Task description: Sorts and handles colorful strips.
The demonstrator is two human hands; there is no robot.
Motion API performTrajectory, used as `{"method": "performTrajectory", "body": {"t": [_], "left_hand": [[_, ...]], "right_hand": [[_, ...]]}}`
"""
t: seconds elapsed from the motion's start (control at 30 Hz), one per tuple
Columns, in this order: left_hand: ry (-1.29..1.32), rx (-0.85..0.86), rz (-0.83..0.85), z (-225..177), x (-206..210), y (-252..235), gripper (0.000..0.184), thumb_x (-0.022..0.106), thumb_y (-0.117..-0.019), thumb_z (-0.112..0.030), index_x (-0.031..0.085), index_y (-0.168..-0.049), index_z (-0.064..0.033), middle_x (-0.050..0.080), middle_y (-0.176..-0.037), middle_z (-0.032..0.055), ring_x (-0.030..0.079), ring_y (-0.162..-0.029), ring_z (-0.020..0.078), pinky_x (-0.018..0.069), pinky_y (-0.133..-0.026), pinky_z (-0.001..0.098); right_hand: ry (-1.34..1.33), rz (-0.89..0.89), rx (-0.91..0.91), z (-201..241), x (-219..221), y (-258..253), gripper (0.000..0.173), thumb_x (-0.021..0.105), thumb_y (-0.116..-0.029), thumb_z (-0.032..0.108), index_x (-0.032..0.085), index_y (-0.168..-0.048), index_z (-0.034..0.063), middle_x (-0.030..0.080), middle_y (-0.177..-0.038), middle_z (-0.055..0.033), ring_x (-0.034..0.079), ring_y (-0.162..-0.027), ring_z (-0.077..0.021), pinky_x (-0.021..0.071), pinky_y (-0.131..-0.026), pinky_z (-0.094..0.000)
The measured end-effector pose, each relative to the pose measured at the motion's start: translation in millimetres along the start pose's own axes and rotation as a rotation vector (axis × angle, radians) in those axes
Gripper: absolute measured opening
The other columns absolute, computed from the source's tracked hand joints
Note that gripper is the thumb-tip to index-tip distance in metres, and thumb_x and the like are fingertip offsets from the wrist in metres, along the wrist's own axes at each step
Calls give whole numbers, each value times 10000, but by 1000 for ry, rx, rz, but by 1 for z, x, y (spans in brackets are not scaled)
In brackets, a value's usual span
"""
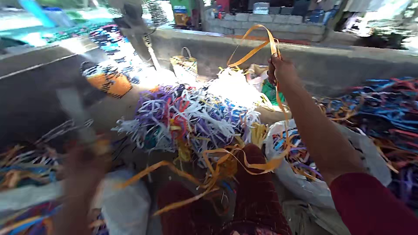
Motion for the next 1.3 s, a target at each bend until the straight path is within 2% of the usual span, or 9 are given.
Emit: {"method": "performTrajectory", "body": {"t": [0.07, 0.2, 0.33, 0.47, 0.63, 0.87, 1.03, 1.2, 1.3], "left_hand": [[-68, 20, 190, -32, 75, 6, 411, 619, -988, -64, 512, -1351, 97, 630, -1121, 310, 640, -988, 378, 516, -879, 567], [94, -127, 441, -29, 181, 10, 460, 532, -1050, -140, 442, -1474, 14, 632, -1208, 263, 656, -1042, 336, 530, -925, 517], [281, -249, 434, -15, 221, 15, 446, 455, -1084, -168, 394, -1494, -4, 626, -1095, 188, 627, -867, 223, 534, -772, 394], [483, -362, 355, -1, 227, 14, 390, 365, -1122, -215, 414, -1460, -26, 562, -837, 52, 518, -627, 106, 465, -578, 272], [669, -422, 277, 7, 217, 8, 281, 335, -1127, -202, 452, -1322, -36, 521, -721, 8, 489, -532, 73, 433, -490, 217], [654, -491, 260, 24, 211, 0, 307, 360, -1126, -225, 482, -1350, -54, 529, -711, 14, 482, -515, 73, 415, -475, 205], [540, -468, 281, 33, 208, -9, 290, 387, -1123, -226, 453, -1339, -44, 556, -729, 25, 495, -531, 74, 428, -495, 213], [229, -369, 307, 29, 194, -15, 402, 462, -1098, -209, 432, -1448, -13, 614, -959, 113, 562, -704, 132, 489, -654, 302], [275, -390, 260, 37, 190, -17, 398, 429, -1110, -222, 414, -1456, -24, 596, -875, 86, 545, -629, 114, 483, -596, 278]], "right_hand": [[-53, 58, -45, 0, 48, 14, 303, 338, -1132, 279, 552, -1038, 86, 352, -555, 78, 305, -389, -31, 322, -375, -200], [11, 156, -160, -14, 118, 43, 329, 348, -1123, 263, 588, -1065, 45, 368, -580, 66, 325, -428, -39, 334, -419, -223], [37, 264, -154, -31, 158, 84, 354, 335, -1121, 260, 599, -1080, 27, 395, -629, 51, 362, -476, -54, 359, -465, -241], [45, 356, -126, -50, 173, 117, 331, 364, -1115, 250, 600, -1057, 25, 395, -618, 46, 368, -483, -53, 357, -470, -235], [105, 424, -74, -64, 172, 140, 305, 374, -1119, 233, 595, -1071, 29, 379, -619, 24, 358, -485, -77, 344, -479, -251], [173, 465, -169, -72, 158, 155, 273, 417, -1100, 189, 605, -1046, -1, 412, -641, 18, 404, -524, -72, 387, -528, -244], [226, 661, -172, -76, 162, 172, 251, 444, -1091, 154, 618, -1046, -22, 468, -701, 17, 432, -590, -36, 403, -592, -208], [133, 812, -34, -84, 164, 182, 244, 432, -1094, 164, 605, -1004, 17, 408, -665, 70, 386, -551, -1, 360, -549, -170], [-40, 812, 163, -89, 162, 186, 253, 390, -1104, 168, 591, -1009, 47, 383, -610, 93, 354, -485, -2, 327, -475, -165]]}}
Point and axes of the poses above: each hand's wrist, its own y-axis away from the middle knuckle, its own x-axis out of the palm, z = x × y, the point moved 6 cm from there along -y, towards the middle knuckle
